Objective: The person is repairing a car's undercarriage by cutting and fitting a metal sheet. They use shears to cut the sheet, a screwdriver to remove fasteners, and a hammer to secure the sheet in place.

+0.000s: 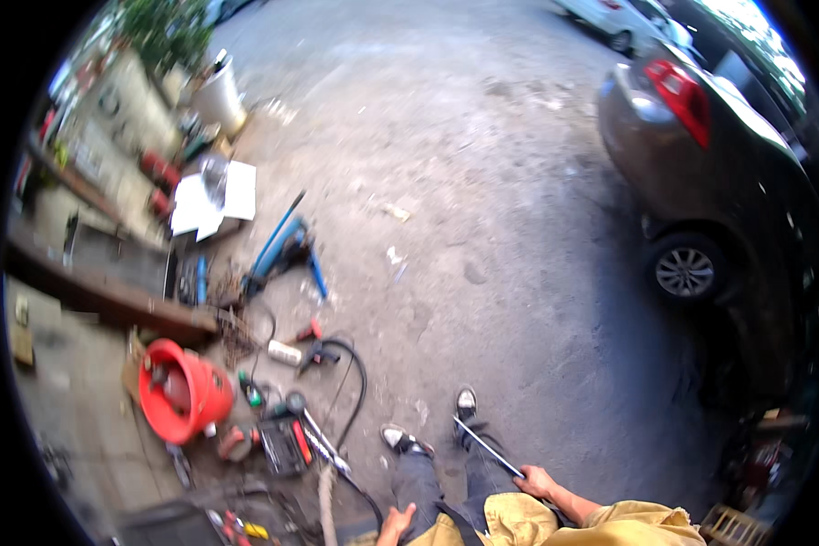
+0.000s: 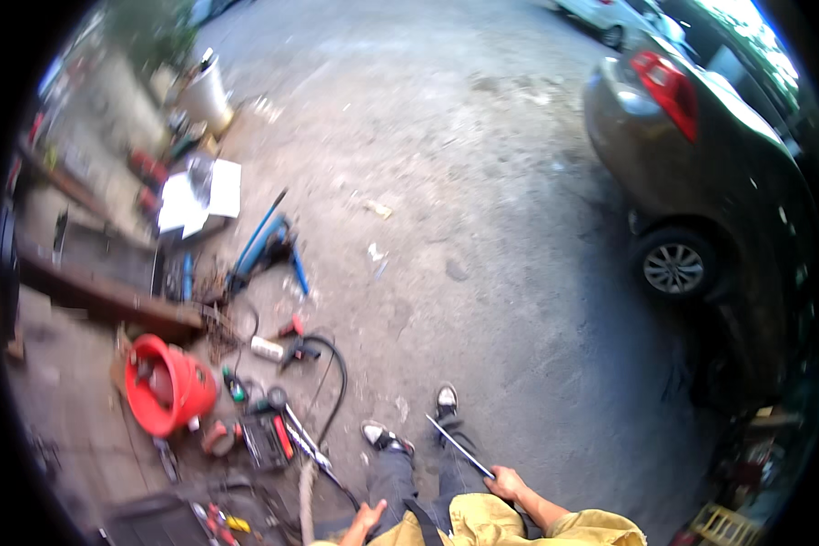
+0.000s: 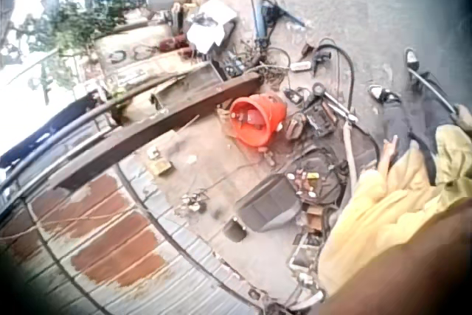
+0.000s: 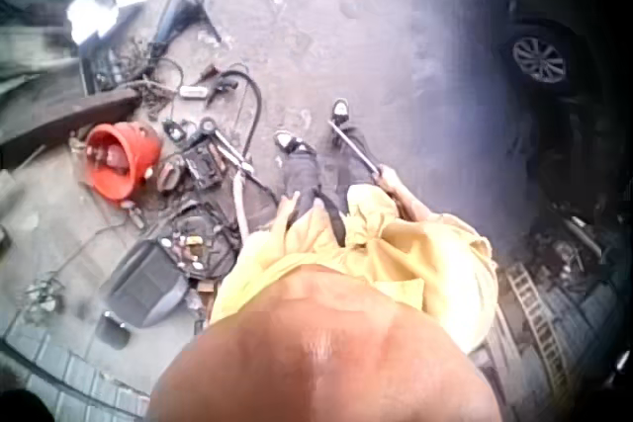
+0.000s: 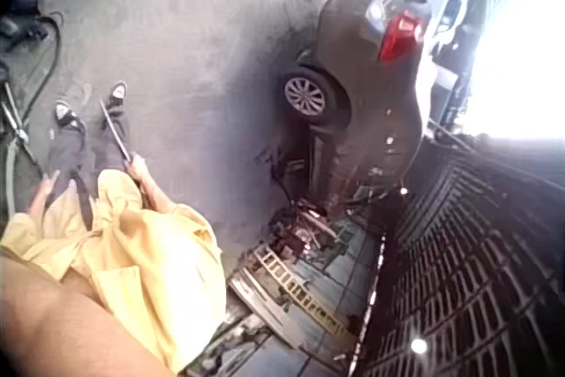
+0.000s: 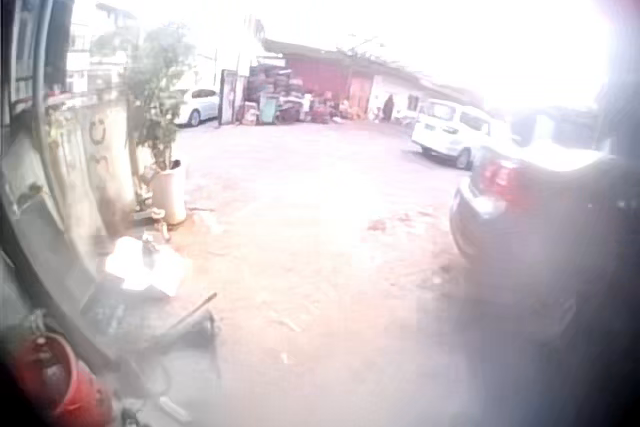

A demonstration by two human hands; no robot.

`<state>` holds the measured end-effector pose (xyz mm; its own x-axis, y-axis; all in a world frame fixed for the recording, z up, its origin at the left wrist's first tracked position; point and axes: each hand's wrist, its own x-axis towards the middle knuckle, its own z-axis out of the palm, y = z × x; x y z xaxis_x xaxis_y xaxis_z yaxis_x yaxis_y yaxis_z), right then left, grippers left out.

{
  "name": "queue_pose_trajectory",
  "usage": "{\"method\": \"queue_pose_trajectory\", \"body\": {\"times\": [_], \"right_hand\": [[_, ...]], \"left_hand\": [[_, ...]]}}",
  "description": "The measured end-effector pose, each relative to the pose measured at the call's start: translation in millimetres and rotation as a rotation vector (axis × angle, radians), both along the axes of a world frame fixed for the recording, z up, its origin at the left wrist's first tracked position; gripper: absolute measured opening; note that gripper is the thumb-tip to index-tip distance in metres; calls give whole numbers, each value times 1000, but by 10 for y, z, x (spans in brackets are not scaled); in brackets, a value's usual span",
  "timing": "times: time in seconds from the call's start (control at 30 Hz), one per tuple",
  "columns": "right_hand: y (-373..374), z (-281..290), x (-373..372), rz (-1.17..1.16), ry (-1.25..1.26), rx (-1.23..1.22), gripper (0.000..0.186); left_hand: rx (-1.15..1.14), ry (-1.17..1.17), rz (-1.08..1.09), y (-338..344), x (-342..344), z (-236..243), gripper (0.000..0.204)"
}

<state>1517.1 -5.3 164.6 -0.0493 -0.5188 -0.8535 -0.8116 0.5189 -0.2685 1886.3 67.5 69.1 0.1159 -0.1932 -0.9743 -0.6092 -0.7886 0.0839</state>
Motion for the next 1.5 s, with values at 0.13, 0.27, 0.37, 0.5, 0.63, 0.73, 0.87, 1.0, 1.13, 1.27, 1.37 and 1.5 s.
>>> {"method": "queue_pose_trajectory", "body": {"times": [0.13, 0.27, 0.37, 0.5, 0.63, 0.73, 0.87, 1.0, 1.13, 1.27, 1.37, 1.5], "right_hand": [[735, 265, -288, -309, -305, 76, 38], [1917, -204, -676, -484, -278, -141, 33], [2450, -362, -902, -711, -313, -224, 35], [2900, -378, -1547, -863, -314, -330, 39], [3269, -122, -1970, -1207, -325, -329, 37], [3640, -275, -2113, -1412, -325, -335, 32], [4019, -776, -2287, -1512, -338, -341, 23], [4247, -1210, -2562, -1854, -543, -327, 28], [4420, -930, -3248, -1993, -602, -398, 26], [4239, -103, -4779, -2229, -749, -462, 20], [4096, 165, -5771, -1992, -524, -500, 26], [3824, 575, -6887, -1753, -287, -410, 25]], "left_hand": [[-173, -60, -333, -65, 233, -477, 90], [-251, -54, -675, -897, -452, -257, 86], [-290, -53, -886, -1249, -1241, -105, 84], [-289, -63, -1139, -1326, -2526, 64, 80], [-242, -100, -1407, -1266, -3625, 183, 77], [-205, -132, -1667, -1207, -4635, 370, 74], [-321, 52, -1979, -706, -6269, 746, 59], [-383, 146, -2056, -141, -7336, 789, 59], [-390, 283, -2053, 160, -8516, 433, 59], [-469, 205, -2327, 302, -9915, 247, 52], [-258, 251, -2359, 110, -10638, 288, 49], [-172, 217, -2406, -95, -11150, 375, 40]]}}
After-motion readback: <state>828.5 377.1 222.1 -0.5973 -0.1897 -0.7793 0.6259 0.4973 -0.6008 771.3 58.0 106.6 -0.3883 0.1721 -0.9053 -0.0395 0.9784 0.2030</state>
